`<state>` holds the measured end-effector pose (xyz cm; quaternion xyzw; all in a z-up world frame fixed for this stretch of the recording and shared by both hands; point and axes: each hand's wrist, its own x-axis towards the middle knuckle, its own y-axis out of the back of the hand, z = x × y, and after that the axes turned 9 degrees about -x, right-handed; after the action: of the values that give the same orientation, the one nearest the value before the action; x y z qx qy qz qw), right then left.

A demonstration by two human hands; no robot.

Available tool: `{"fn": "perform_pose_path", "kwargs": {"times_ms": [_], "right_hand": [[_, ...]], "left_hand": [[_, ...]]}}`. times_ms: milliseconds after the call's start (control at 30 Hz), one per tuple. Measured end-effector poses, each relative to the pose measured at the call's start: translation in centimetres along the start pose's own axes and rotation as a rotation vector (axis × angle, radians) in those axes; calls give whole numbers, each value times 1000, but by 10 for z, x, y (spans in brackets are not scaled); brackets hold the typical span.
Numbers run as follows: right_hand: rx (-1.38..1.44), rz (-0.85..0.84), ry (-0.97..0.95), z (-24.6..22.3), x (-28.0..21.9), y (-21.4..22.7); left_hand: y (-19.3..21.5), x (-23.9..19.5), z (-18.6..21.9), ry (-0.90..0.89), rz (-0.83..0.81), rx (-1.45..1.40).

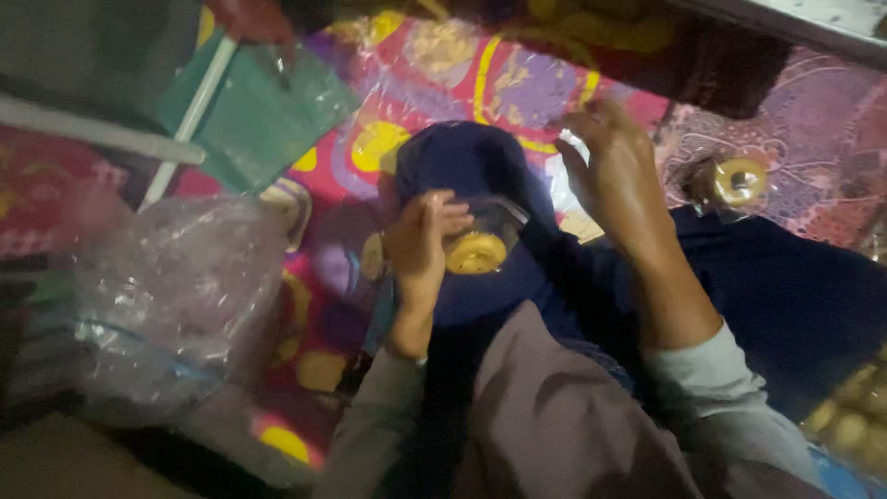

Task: The person sits on the floor and packages donuts into small clear plastic bags. They pick up donuts from a metal tray, place them into bags, and arrange the sealed bags into a white plastic crate.

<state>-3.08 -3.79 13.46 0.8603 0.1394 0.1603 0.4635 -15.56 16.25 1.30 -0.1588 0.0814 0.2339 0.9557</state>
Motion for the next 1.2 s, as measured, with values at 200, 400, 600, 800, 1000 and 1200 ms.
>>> {"fn": "perform_pose_path", "kwargs": {"times_ms": [200, 400, 600, 800, 1000, 1200], "right_hand": [[271, 101, 282, -8, -28, -48], [277, -20, 591, -9, -25, -70], [219, -126, 432, 18, -33, -97], [102, -50, -11, 99, 5, -82], [845, -440, 10, 60, -87, -85], [1345, -545, -169, 45, -78, -135]], "left_hand": [[10, 5, -20, -44, -25, -104], [2, -1, -27, -201, 22, 111], [-9, -17, -17, -196, -84, 197], [-19, -25, 11, -201, -15, 200], [-42, -44, 27, -431, 81, 369], [-54, -41, 34, -844, 101, 375]]}}
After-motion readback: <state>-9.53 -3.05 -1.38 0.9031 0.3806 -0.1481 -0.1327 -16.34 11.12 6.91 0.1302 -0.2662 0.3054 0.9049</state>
